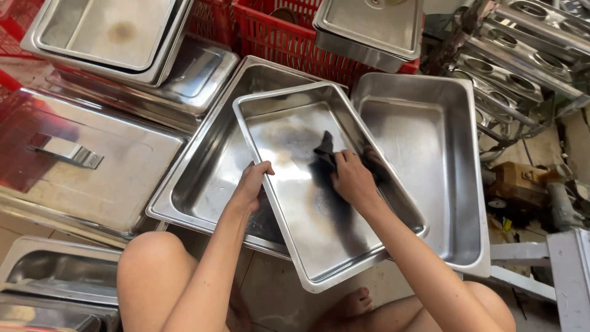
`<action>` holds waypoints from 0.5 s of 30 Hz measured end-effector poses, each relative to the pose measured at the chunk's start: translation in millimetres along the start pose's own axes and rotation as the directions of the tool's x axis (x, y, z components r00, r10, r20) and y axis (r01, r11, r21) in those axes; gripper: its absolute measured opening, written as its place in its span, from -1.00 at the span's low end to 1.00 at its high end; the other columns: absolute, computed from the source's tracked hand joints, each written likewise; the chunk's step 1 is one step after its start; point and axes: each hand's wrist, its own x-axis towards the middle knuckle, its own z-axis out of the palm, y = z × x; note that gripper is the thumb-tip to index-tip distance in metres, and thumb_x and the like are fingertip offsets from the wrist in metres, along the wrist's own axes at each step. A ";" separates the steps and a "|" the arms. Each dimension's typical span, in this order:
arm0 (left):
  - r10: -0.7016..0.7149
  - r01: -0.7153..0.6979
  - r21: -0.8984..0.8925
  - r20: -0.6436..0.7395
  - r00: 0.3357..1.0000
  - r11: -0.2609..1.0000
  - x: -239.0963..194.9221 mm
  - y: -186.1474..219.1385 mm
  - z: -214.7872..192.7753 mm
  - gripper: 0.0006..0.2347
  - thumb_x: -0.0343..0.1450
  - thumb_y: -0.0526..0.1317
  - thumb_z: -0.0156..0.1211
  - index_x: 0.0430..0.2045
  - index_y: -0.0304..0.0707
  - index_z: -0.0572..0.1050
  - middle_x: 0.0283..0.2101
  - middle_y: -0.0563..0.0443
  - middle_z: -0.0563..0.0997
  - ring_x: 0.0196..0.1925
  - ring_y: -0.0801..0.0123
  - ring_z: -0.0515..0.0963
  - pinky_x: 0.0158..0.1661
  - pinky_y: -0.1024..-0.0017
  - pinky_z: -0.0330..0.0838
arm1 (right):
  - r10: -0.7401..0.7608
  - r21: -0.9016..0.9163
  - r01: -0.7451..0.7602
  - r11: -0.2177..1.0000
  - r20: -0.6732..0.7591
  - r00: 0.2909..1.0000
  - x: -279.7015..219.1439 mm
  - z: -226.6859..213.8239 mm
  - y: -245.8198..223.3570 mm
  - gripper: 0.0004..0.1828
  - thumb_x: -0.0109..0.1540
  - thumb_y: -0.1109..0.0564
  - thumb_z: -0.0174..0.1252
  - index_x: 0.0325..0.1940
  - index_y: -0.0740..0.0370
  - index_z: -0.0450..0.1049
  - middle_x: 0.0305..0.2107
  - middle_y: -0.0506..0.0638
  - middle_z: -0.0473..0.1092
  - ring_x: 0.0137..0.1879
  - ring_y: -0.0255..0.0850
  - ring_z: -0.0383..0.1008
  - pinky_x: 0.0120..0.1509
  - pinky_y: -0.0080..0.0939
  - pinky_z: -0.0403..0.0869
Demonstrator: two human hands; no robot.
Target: Cleaning and scrubbing stainless steel food trays and lids using a scouring pad
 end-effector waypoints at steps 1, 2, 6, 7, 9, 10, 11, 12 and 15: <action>-0.002 0.002 -0.003 -0.010 1.000 1.000 7.8 -0.8 -3.9 -0.21 0.14 -0.19 0.20 0.34 -0.44 0.09 0.14 -0.47 0.30 0.23 -0.22 0.37 0.08 -0.15 0.40 | -0.009 0.004 0.009 1.000 0.005 1.000 4.2 -0.4 -4.4 -0.60 0.22 0.09 0.22 0.11 0.22 0.37 0.04 0.16 0.36 0.07 0.02 0.54 0.08 -0.09 0.63; -0.014 0.014 0.040 -0.005 1.000 0.999 15.7 -1.8 -7.8 -0.24 0.14 -0.20 0.21 0.30 -0.46 0.14 0.15 -0.47 0.31 0.23 -0.21 0.37 0.06 -0.22 0.39 | -0.070 0.134 0.054 0.990 0.118 0.991 8.2 -0.7 -8.6 -0.43 0.28 0.01 0.12 0.34 0.17 0.20 0.25 0.22 0.18 0.33 0.16 0.21 0.36 0.12 0.26; -0.036 0.035 0.043 0.028 0.999 0.998 49.5 -16.8 -17.4 -0.42 0.10 -0.24 0.20 0.07 -0.38 0.37 -0.22 -0.24 0.49 -0.13 -0.05 0.55 -0.15 0.03 0.54 | -0.317 0.354 0.254 0.900 0.134 0.939 -8.0 -12.6 -32.9 -0.22 0.27 -0.13 0.11 0.56 -0.07 0.10 0.43 0.28 0.05 0.57 0.37 -0.09 0.62 0.40 -0.13; -0.038 0.036 0.046 0.034 0.999 0.998 41.3 -9.6 -13.0 -0.42 0.10 -0.24 0.20 0.07 -0.38 0.37 -0.22 -0.24 0.49 -0.13 -0.05 0.55 -0.15 0.03 0.54 | -0.311 0.353 0.247 0.902 0.135 0.941 -13.6 -18.7 -37.8 -0.22 0.27 -0.13 0.11 0.56 -0.07 0.10 0.43 0.28 0.05 0.57 0.37 -0.09 0.62 0.40 -0.13; -0.047 0.055 -0.133 0.063 0.997 0.990 21.1 1.1 -6.1 -0.68 0.17 -0.15 0.22 -0.22 -0.21 0.54 -0.36 -0.01 0.48 -0.21 0.11 0.52 -0.13 0.17 0.45 | -0.273 0.372 0.160 0.914 0.274 0.922 -27.9 -30.7 -49.1 -0.30 0.33 -0.18 -0.07 0.57 -0.15 0.06 0.51 0.15 -0.10 0.63 0.24 -0.25 0.60 0.47 -0.29; -0.053 0.061 -0.136 0.064 0.997 0.989 -7.4 9.5 10.9 -0.68 0.17 -0.15 0.22 -0.22 -0.21 0.54 -0.36 -0.01 0.48 -0.21 0.11 0.52 -0.13 0.17 0.45 | -0.271 0.370 0.157 0.916 0.280 0.921 -25.9 -25.7 -47.0 -0.30 0.33 -0.18 -0.07 0.57 -0.15 0.06 0.51 0.15 -0.10 0.63 0.24 -0.25 0.60 0.47 -0.29; 0.071 -0.064 -0.168 0.039 0.997 0.984 -37.0 18.9 25.2 -0.41 0.26 -0.12 0.22 0.14 -0.20 0.10 0.05 -0.34 0.17 0.17 -0.14 0.14 0.14 -0.03 0.16 | -0.193 0.329 0.086 0.940 0.306 0.932 -23.8 -20.5 -47.3 -0.27 0.35 -0.19 -0.07 0.60 -0.17 -0.03 0.52 0.15 -0.15 0.63 0.22 -0.26 0.59 0.50 -0.26; 0.193 -0.188 -0.195 0.009 0.981 0.963 -67.5 28.6 39.6 -0.08 0.34 -0.09 0.22 0.50 -0.20 -0.34 0.47 -0.68 -0.15 0.54 -0.40 -0.23 0.40 -0.23 -0.13 | -0.112 0.287 0.014 0.958 0.328 0.938 -22.4 -15.9 -48.0 -0.23 0.36 -0.21 -0.07 0.63 -0.19 -0.11 0.54 0.15 -0.19 0.64 0.21 -0.26 0.58 0.54 -0.23; 0.282 -0.273 -0.104 0.084 0.956 0.956 -105.6 26.4 54.3 -0.20 0.25 -0.26 0.12 0.48 -0.19 -0.05 0.45 -0.50 0.06 0.46 -0.09 0.03 0.40 -0.01 -0.07 | 0.053 0.306 -0.154 0.939 0.314 0.948 -18.2 -5.4 -44.2 -0.21 0.39 -0.20 -0.09 0.65 -0.09 -0.16 0.53 0.26 -0.21 0.63 0.27 -0.29 0.55 0.58 -0.23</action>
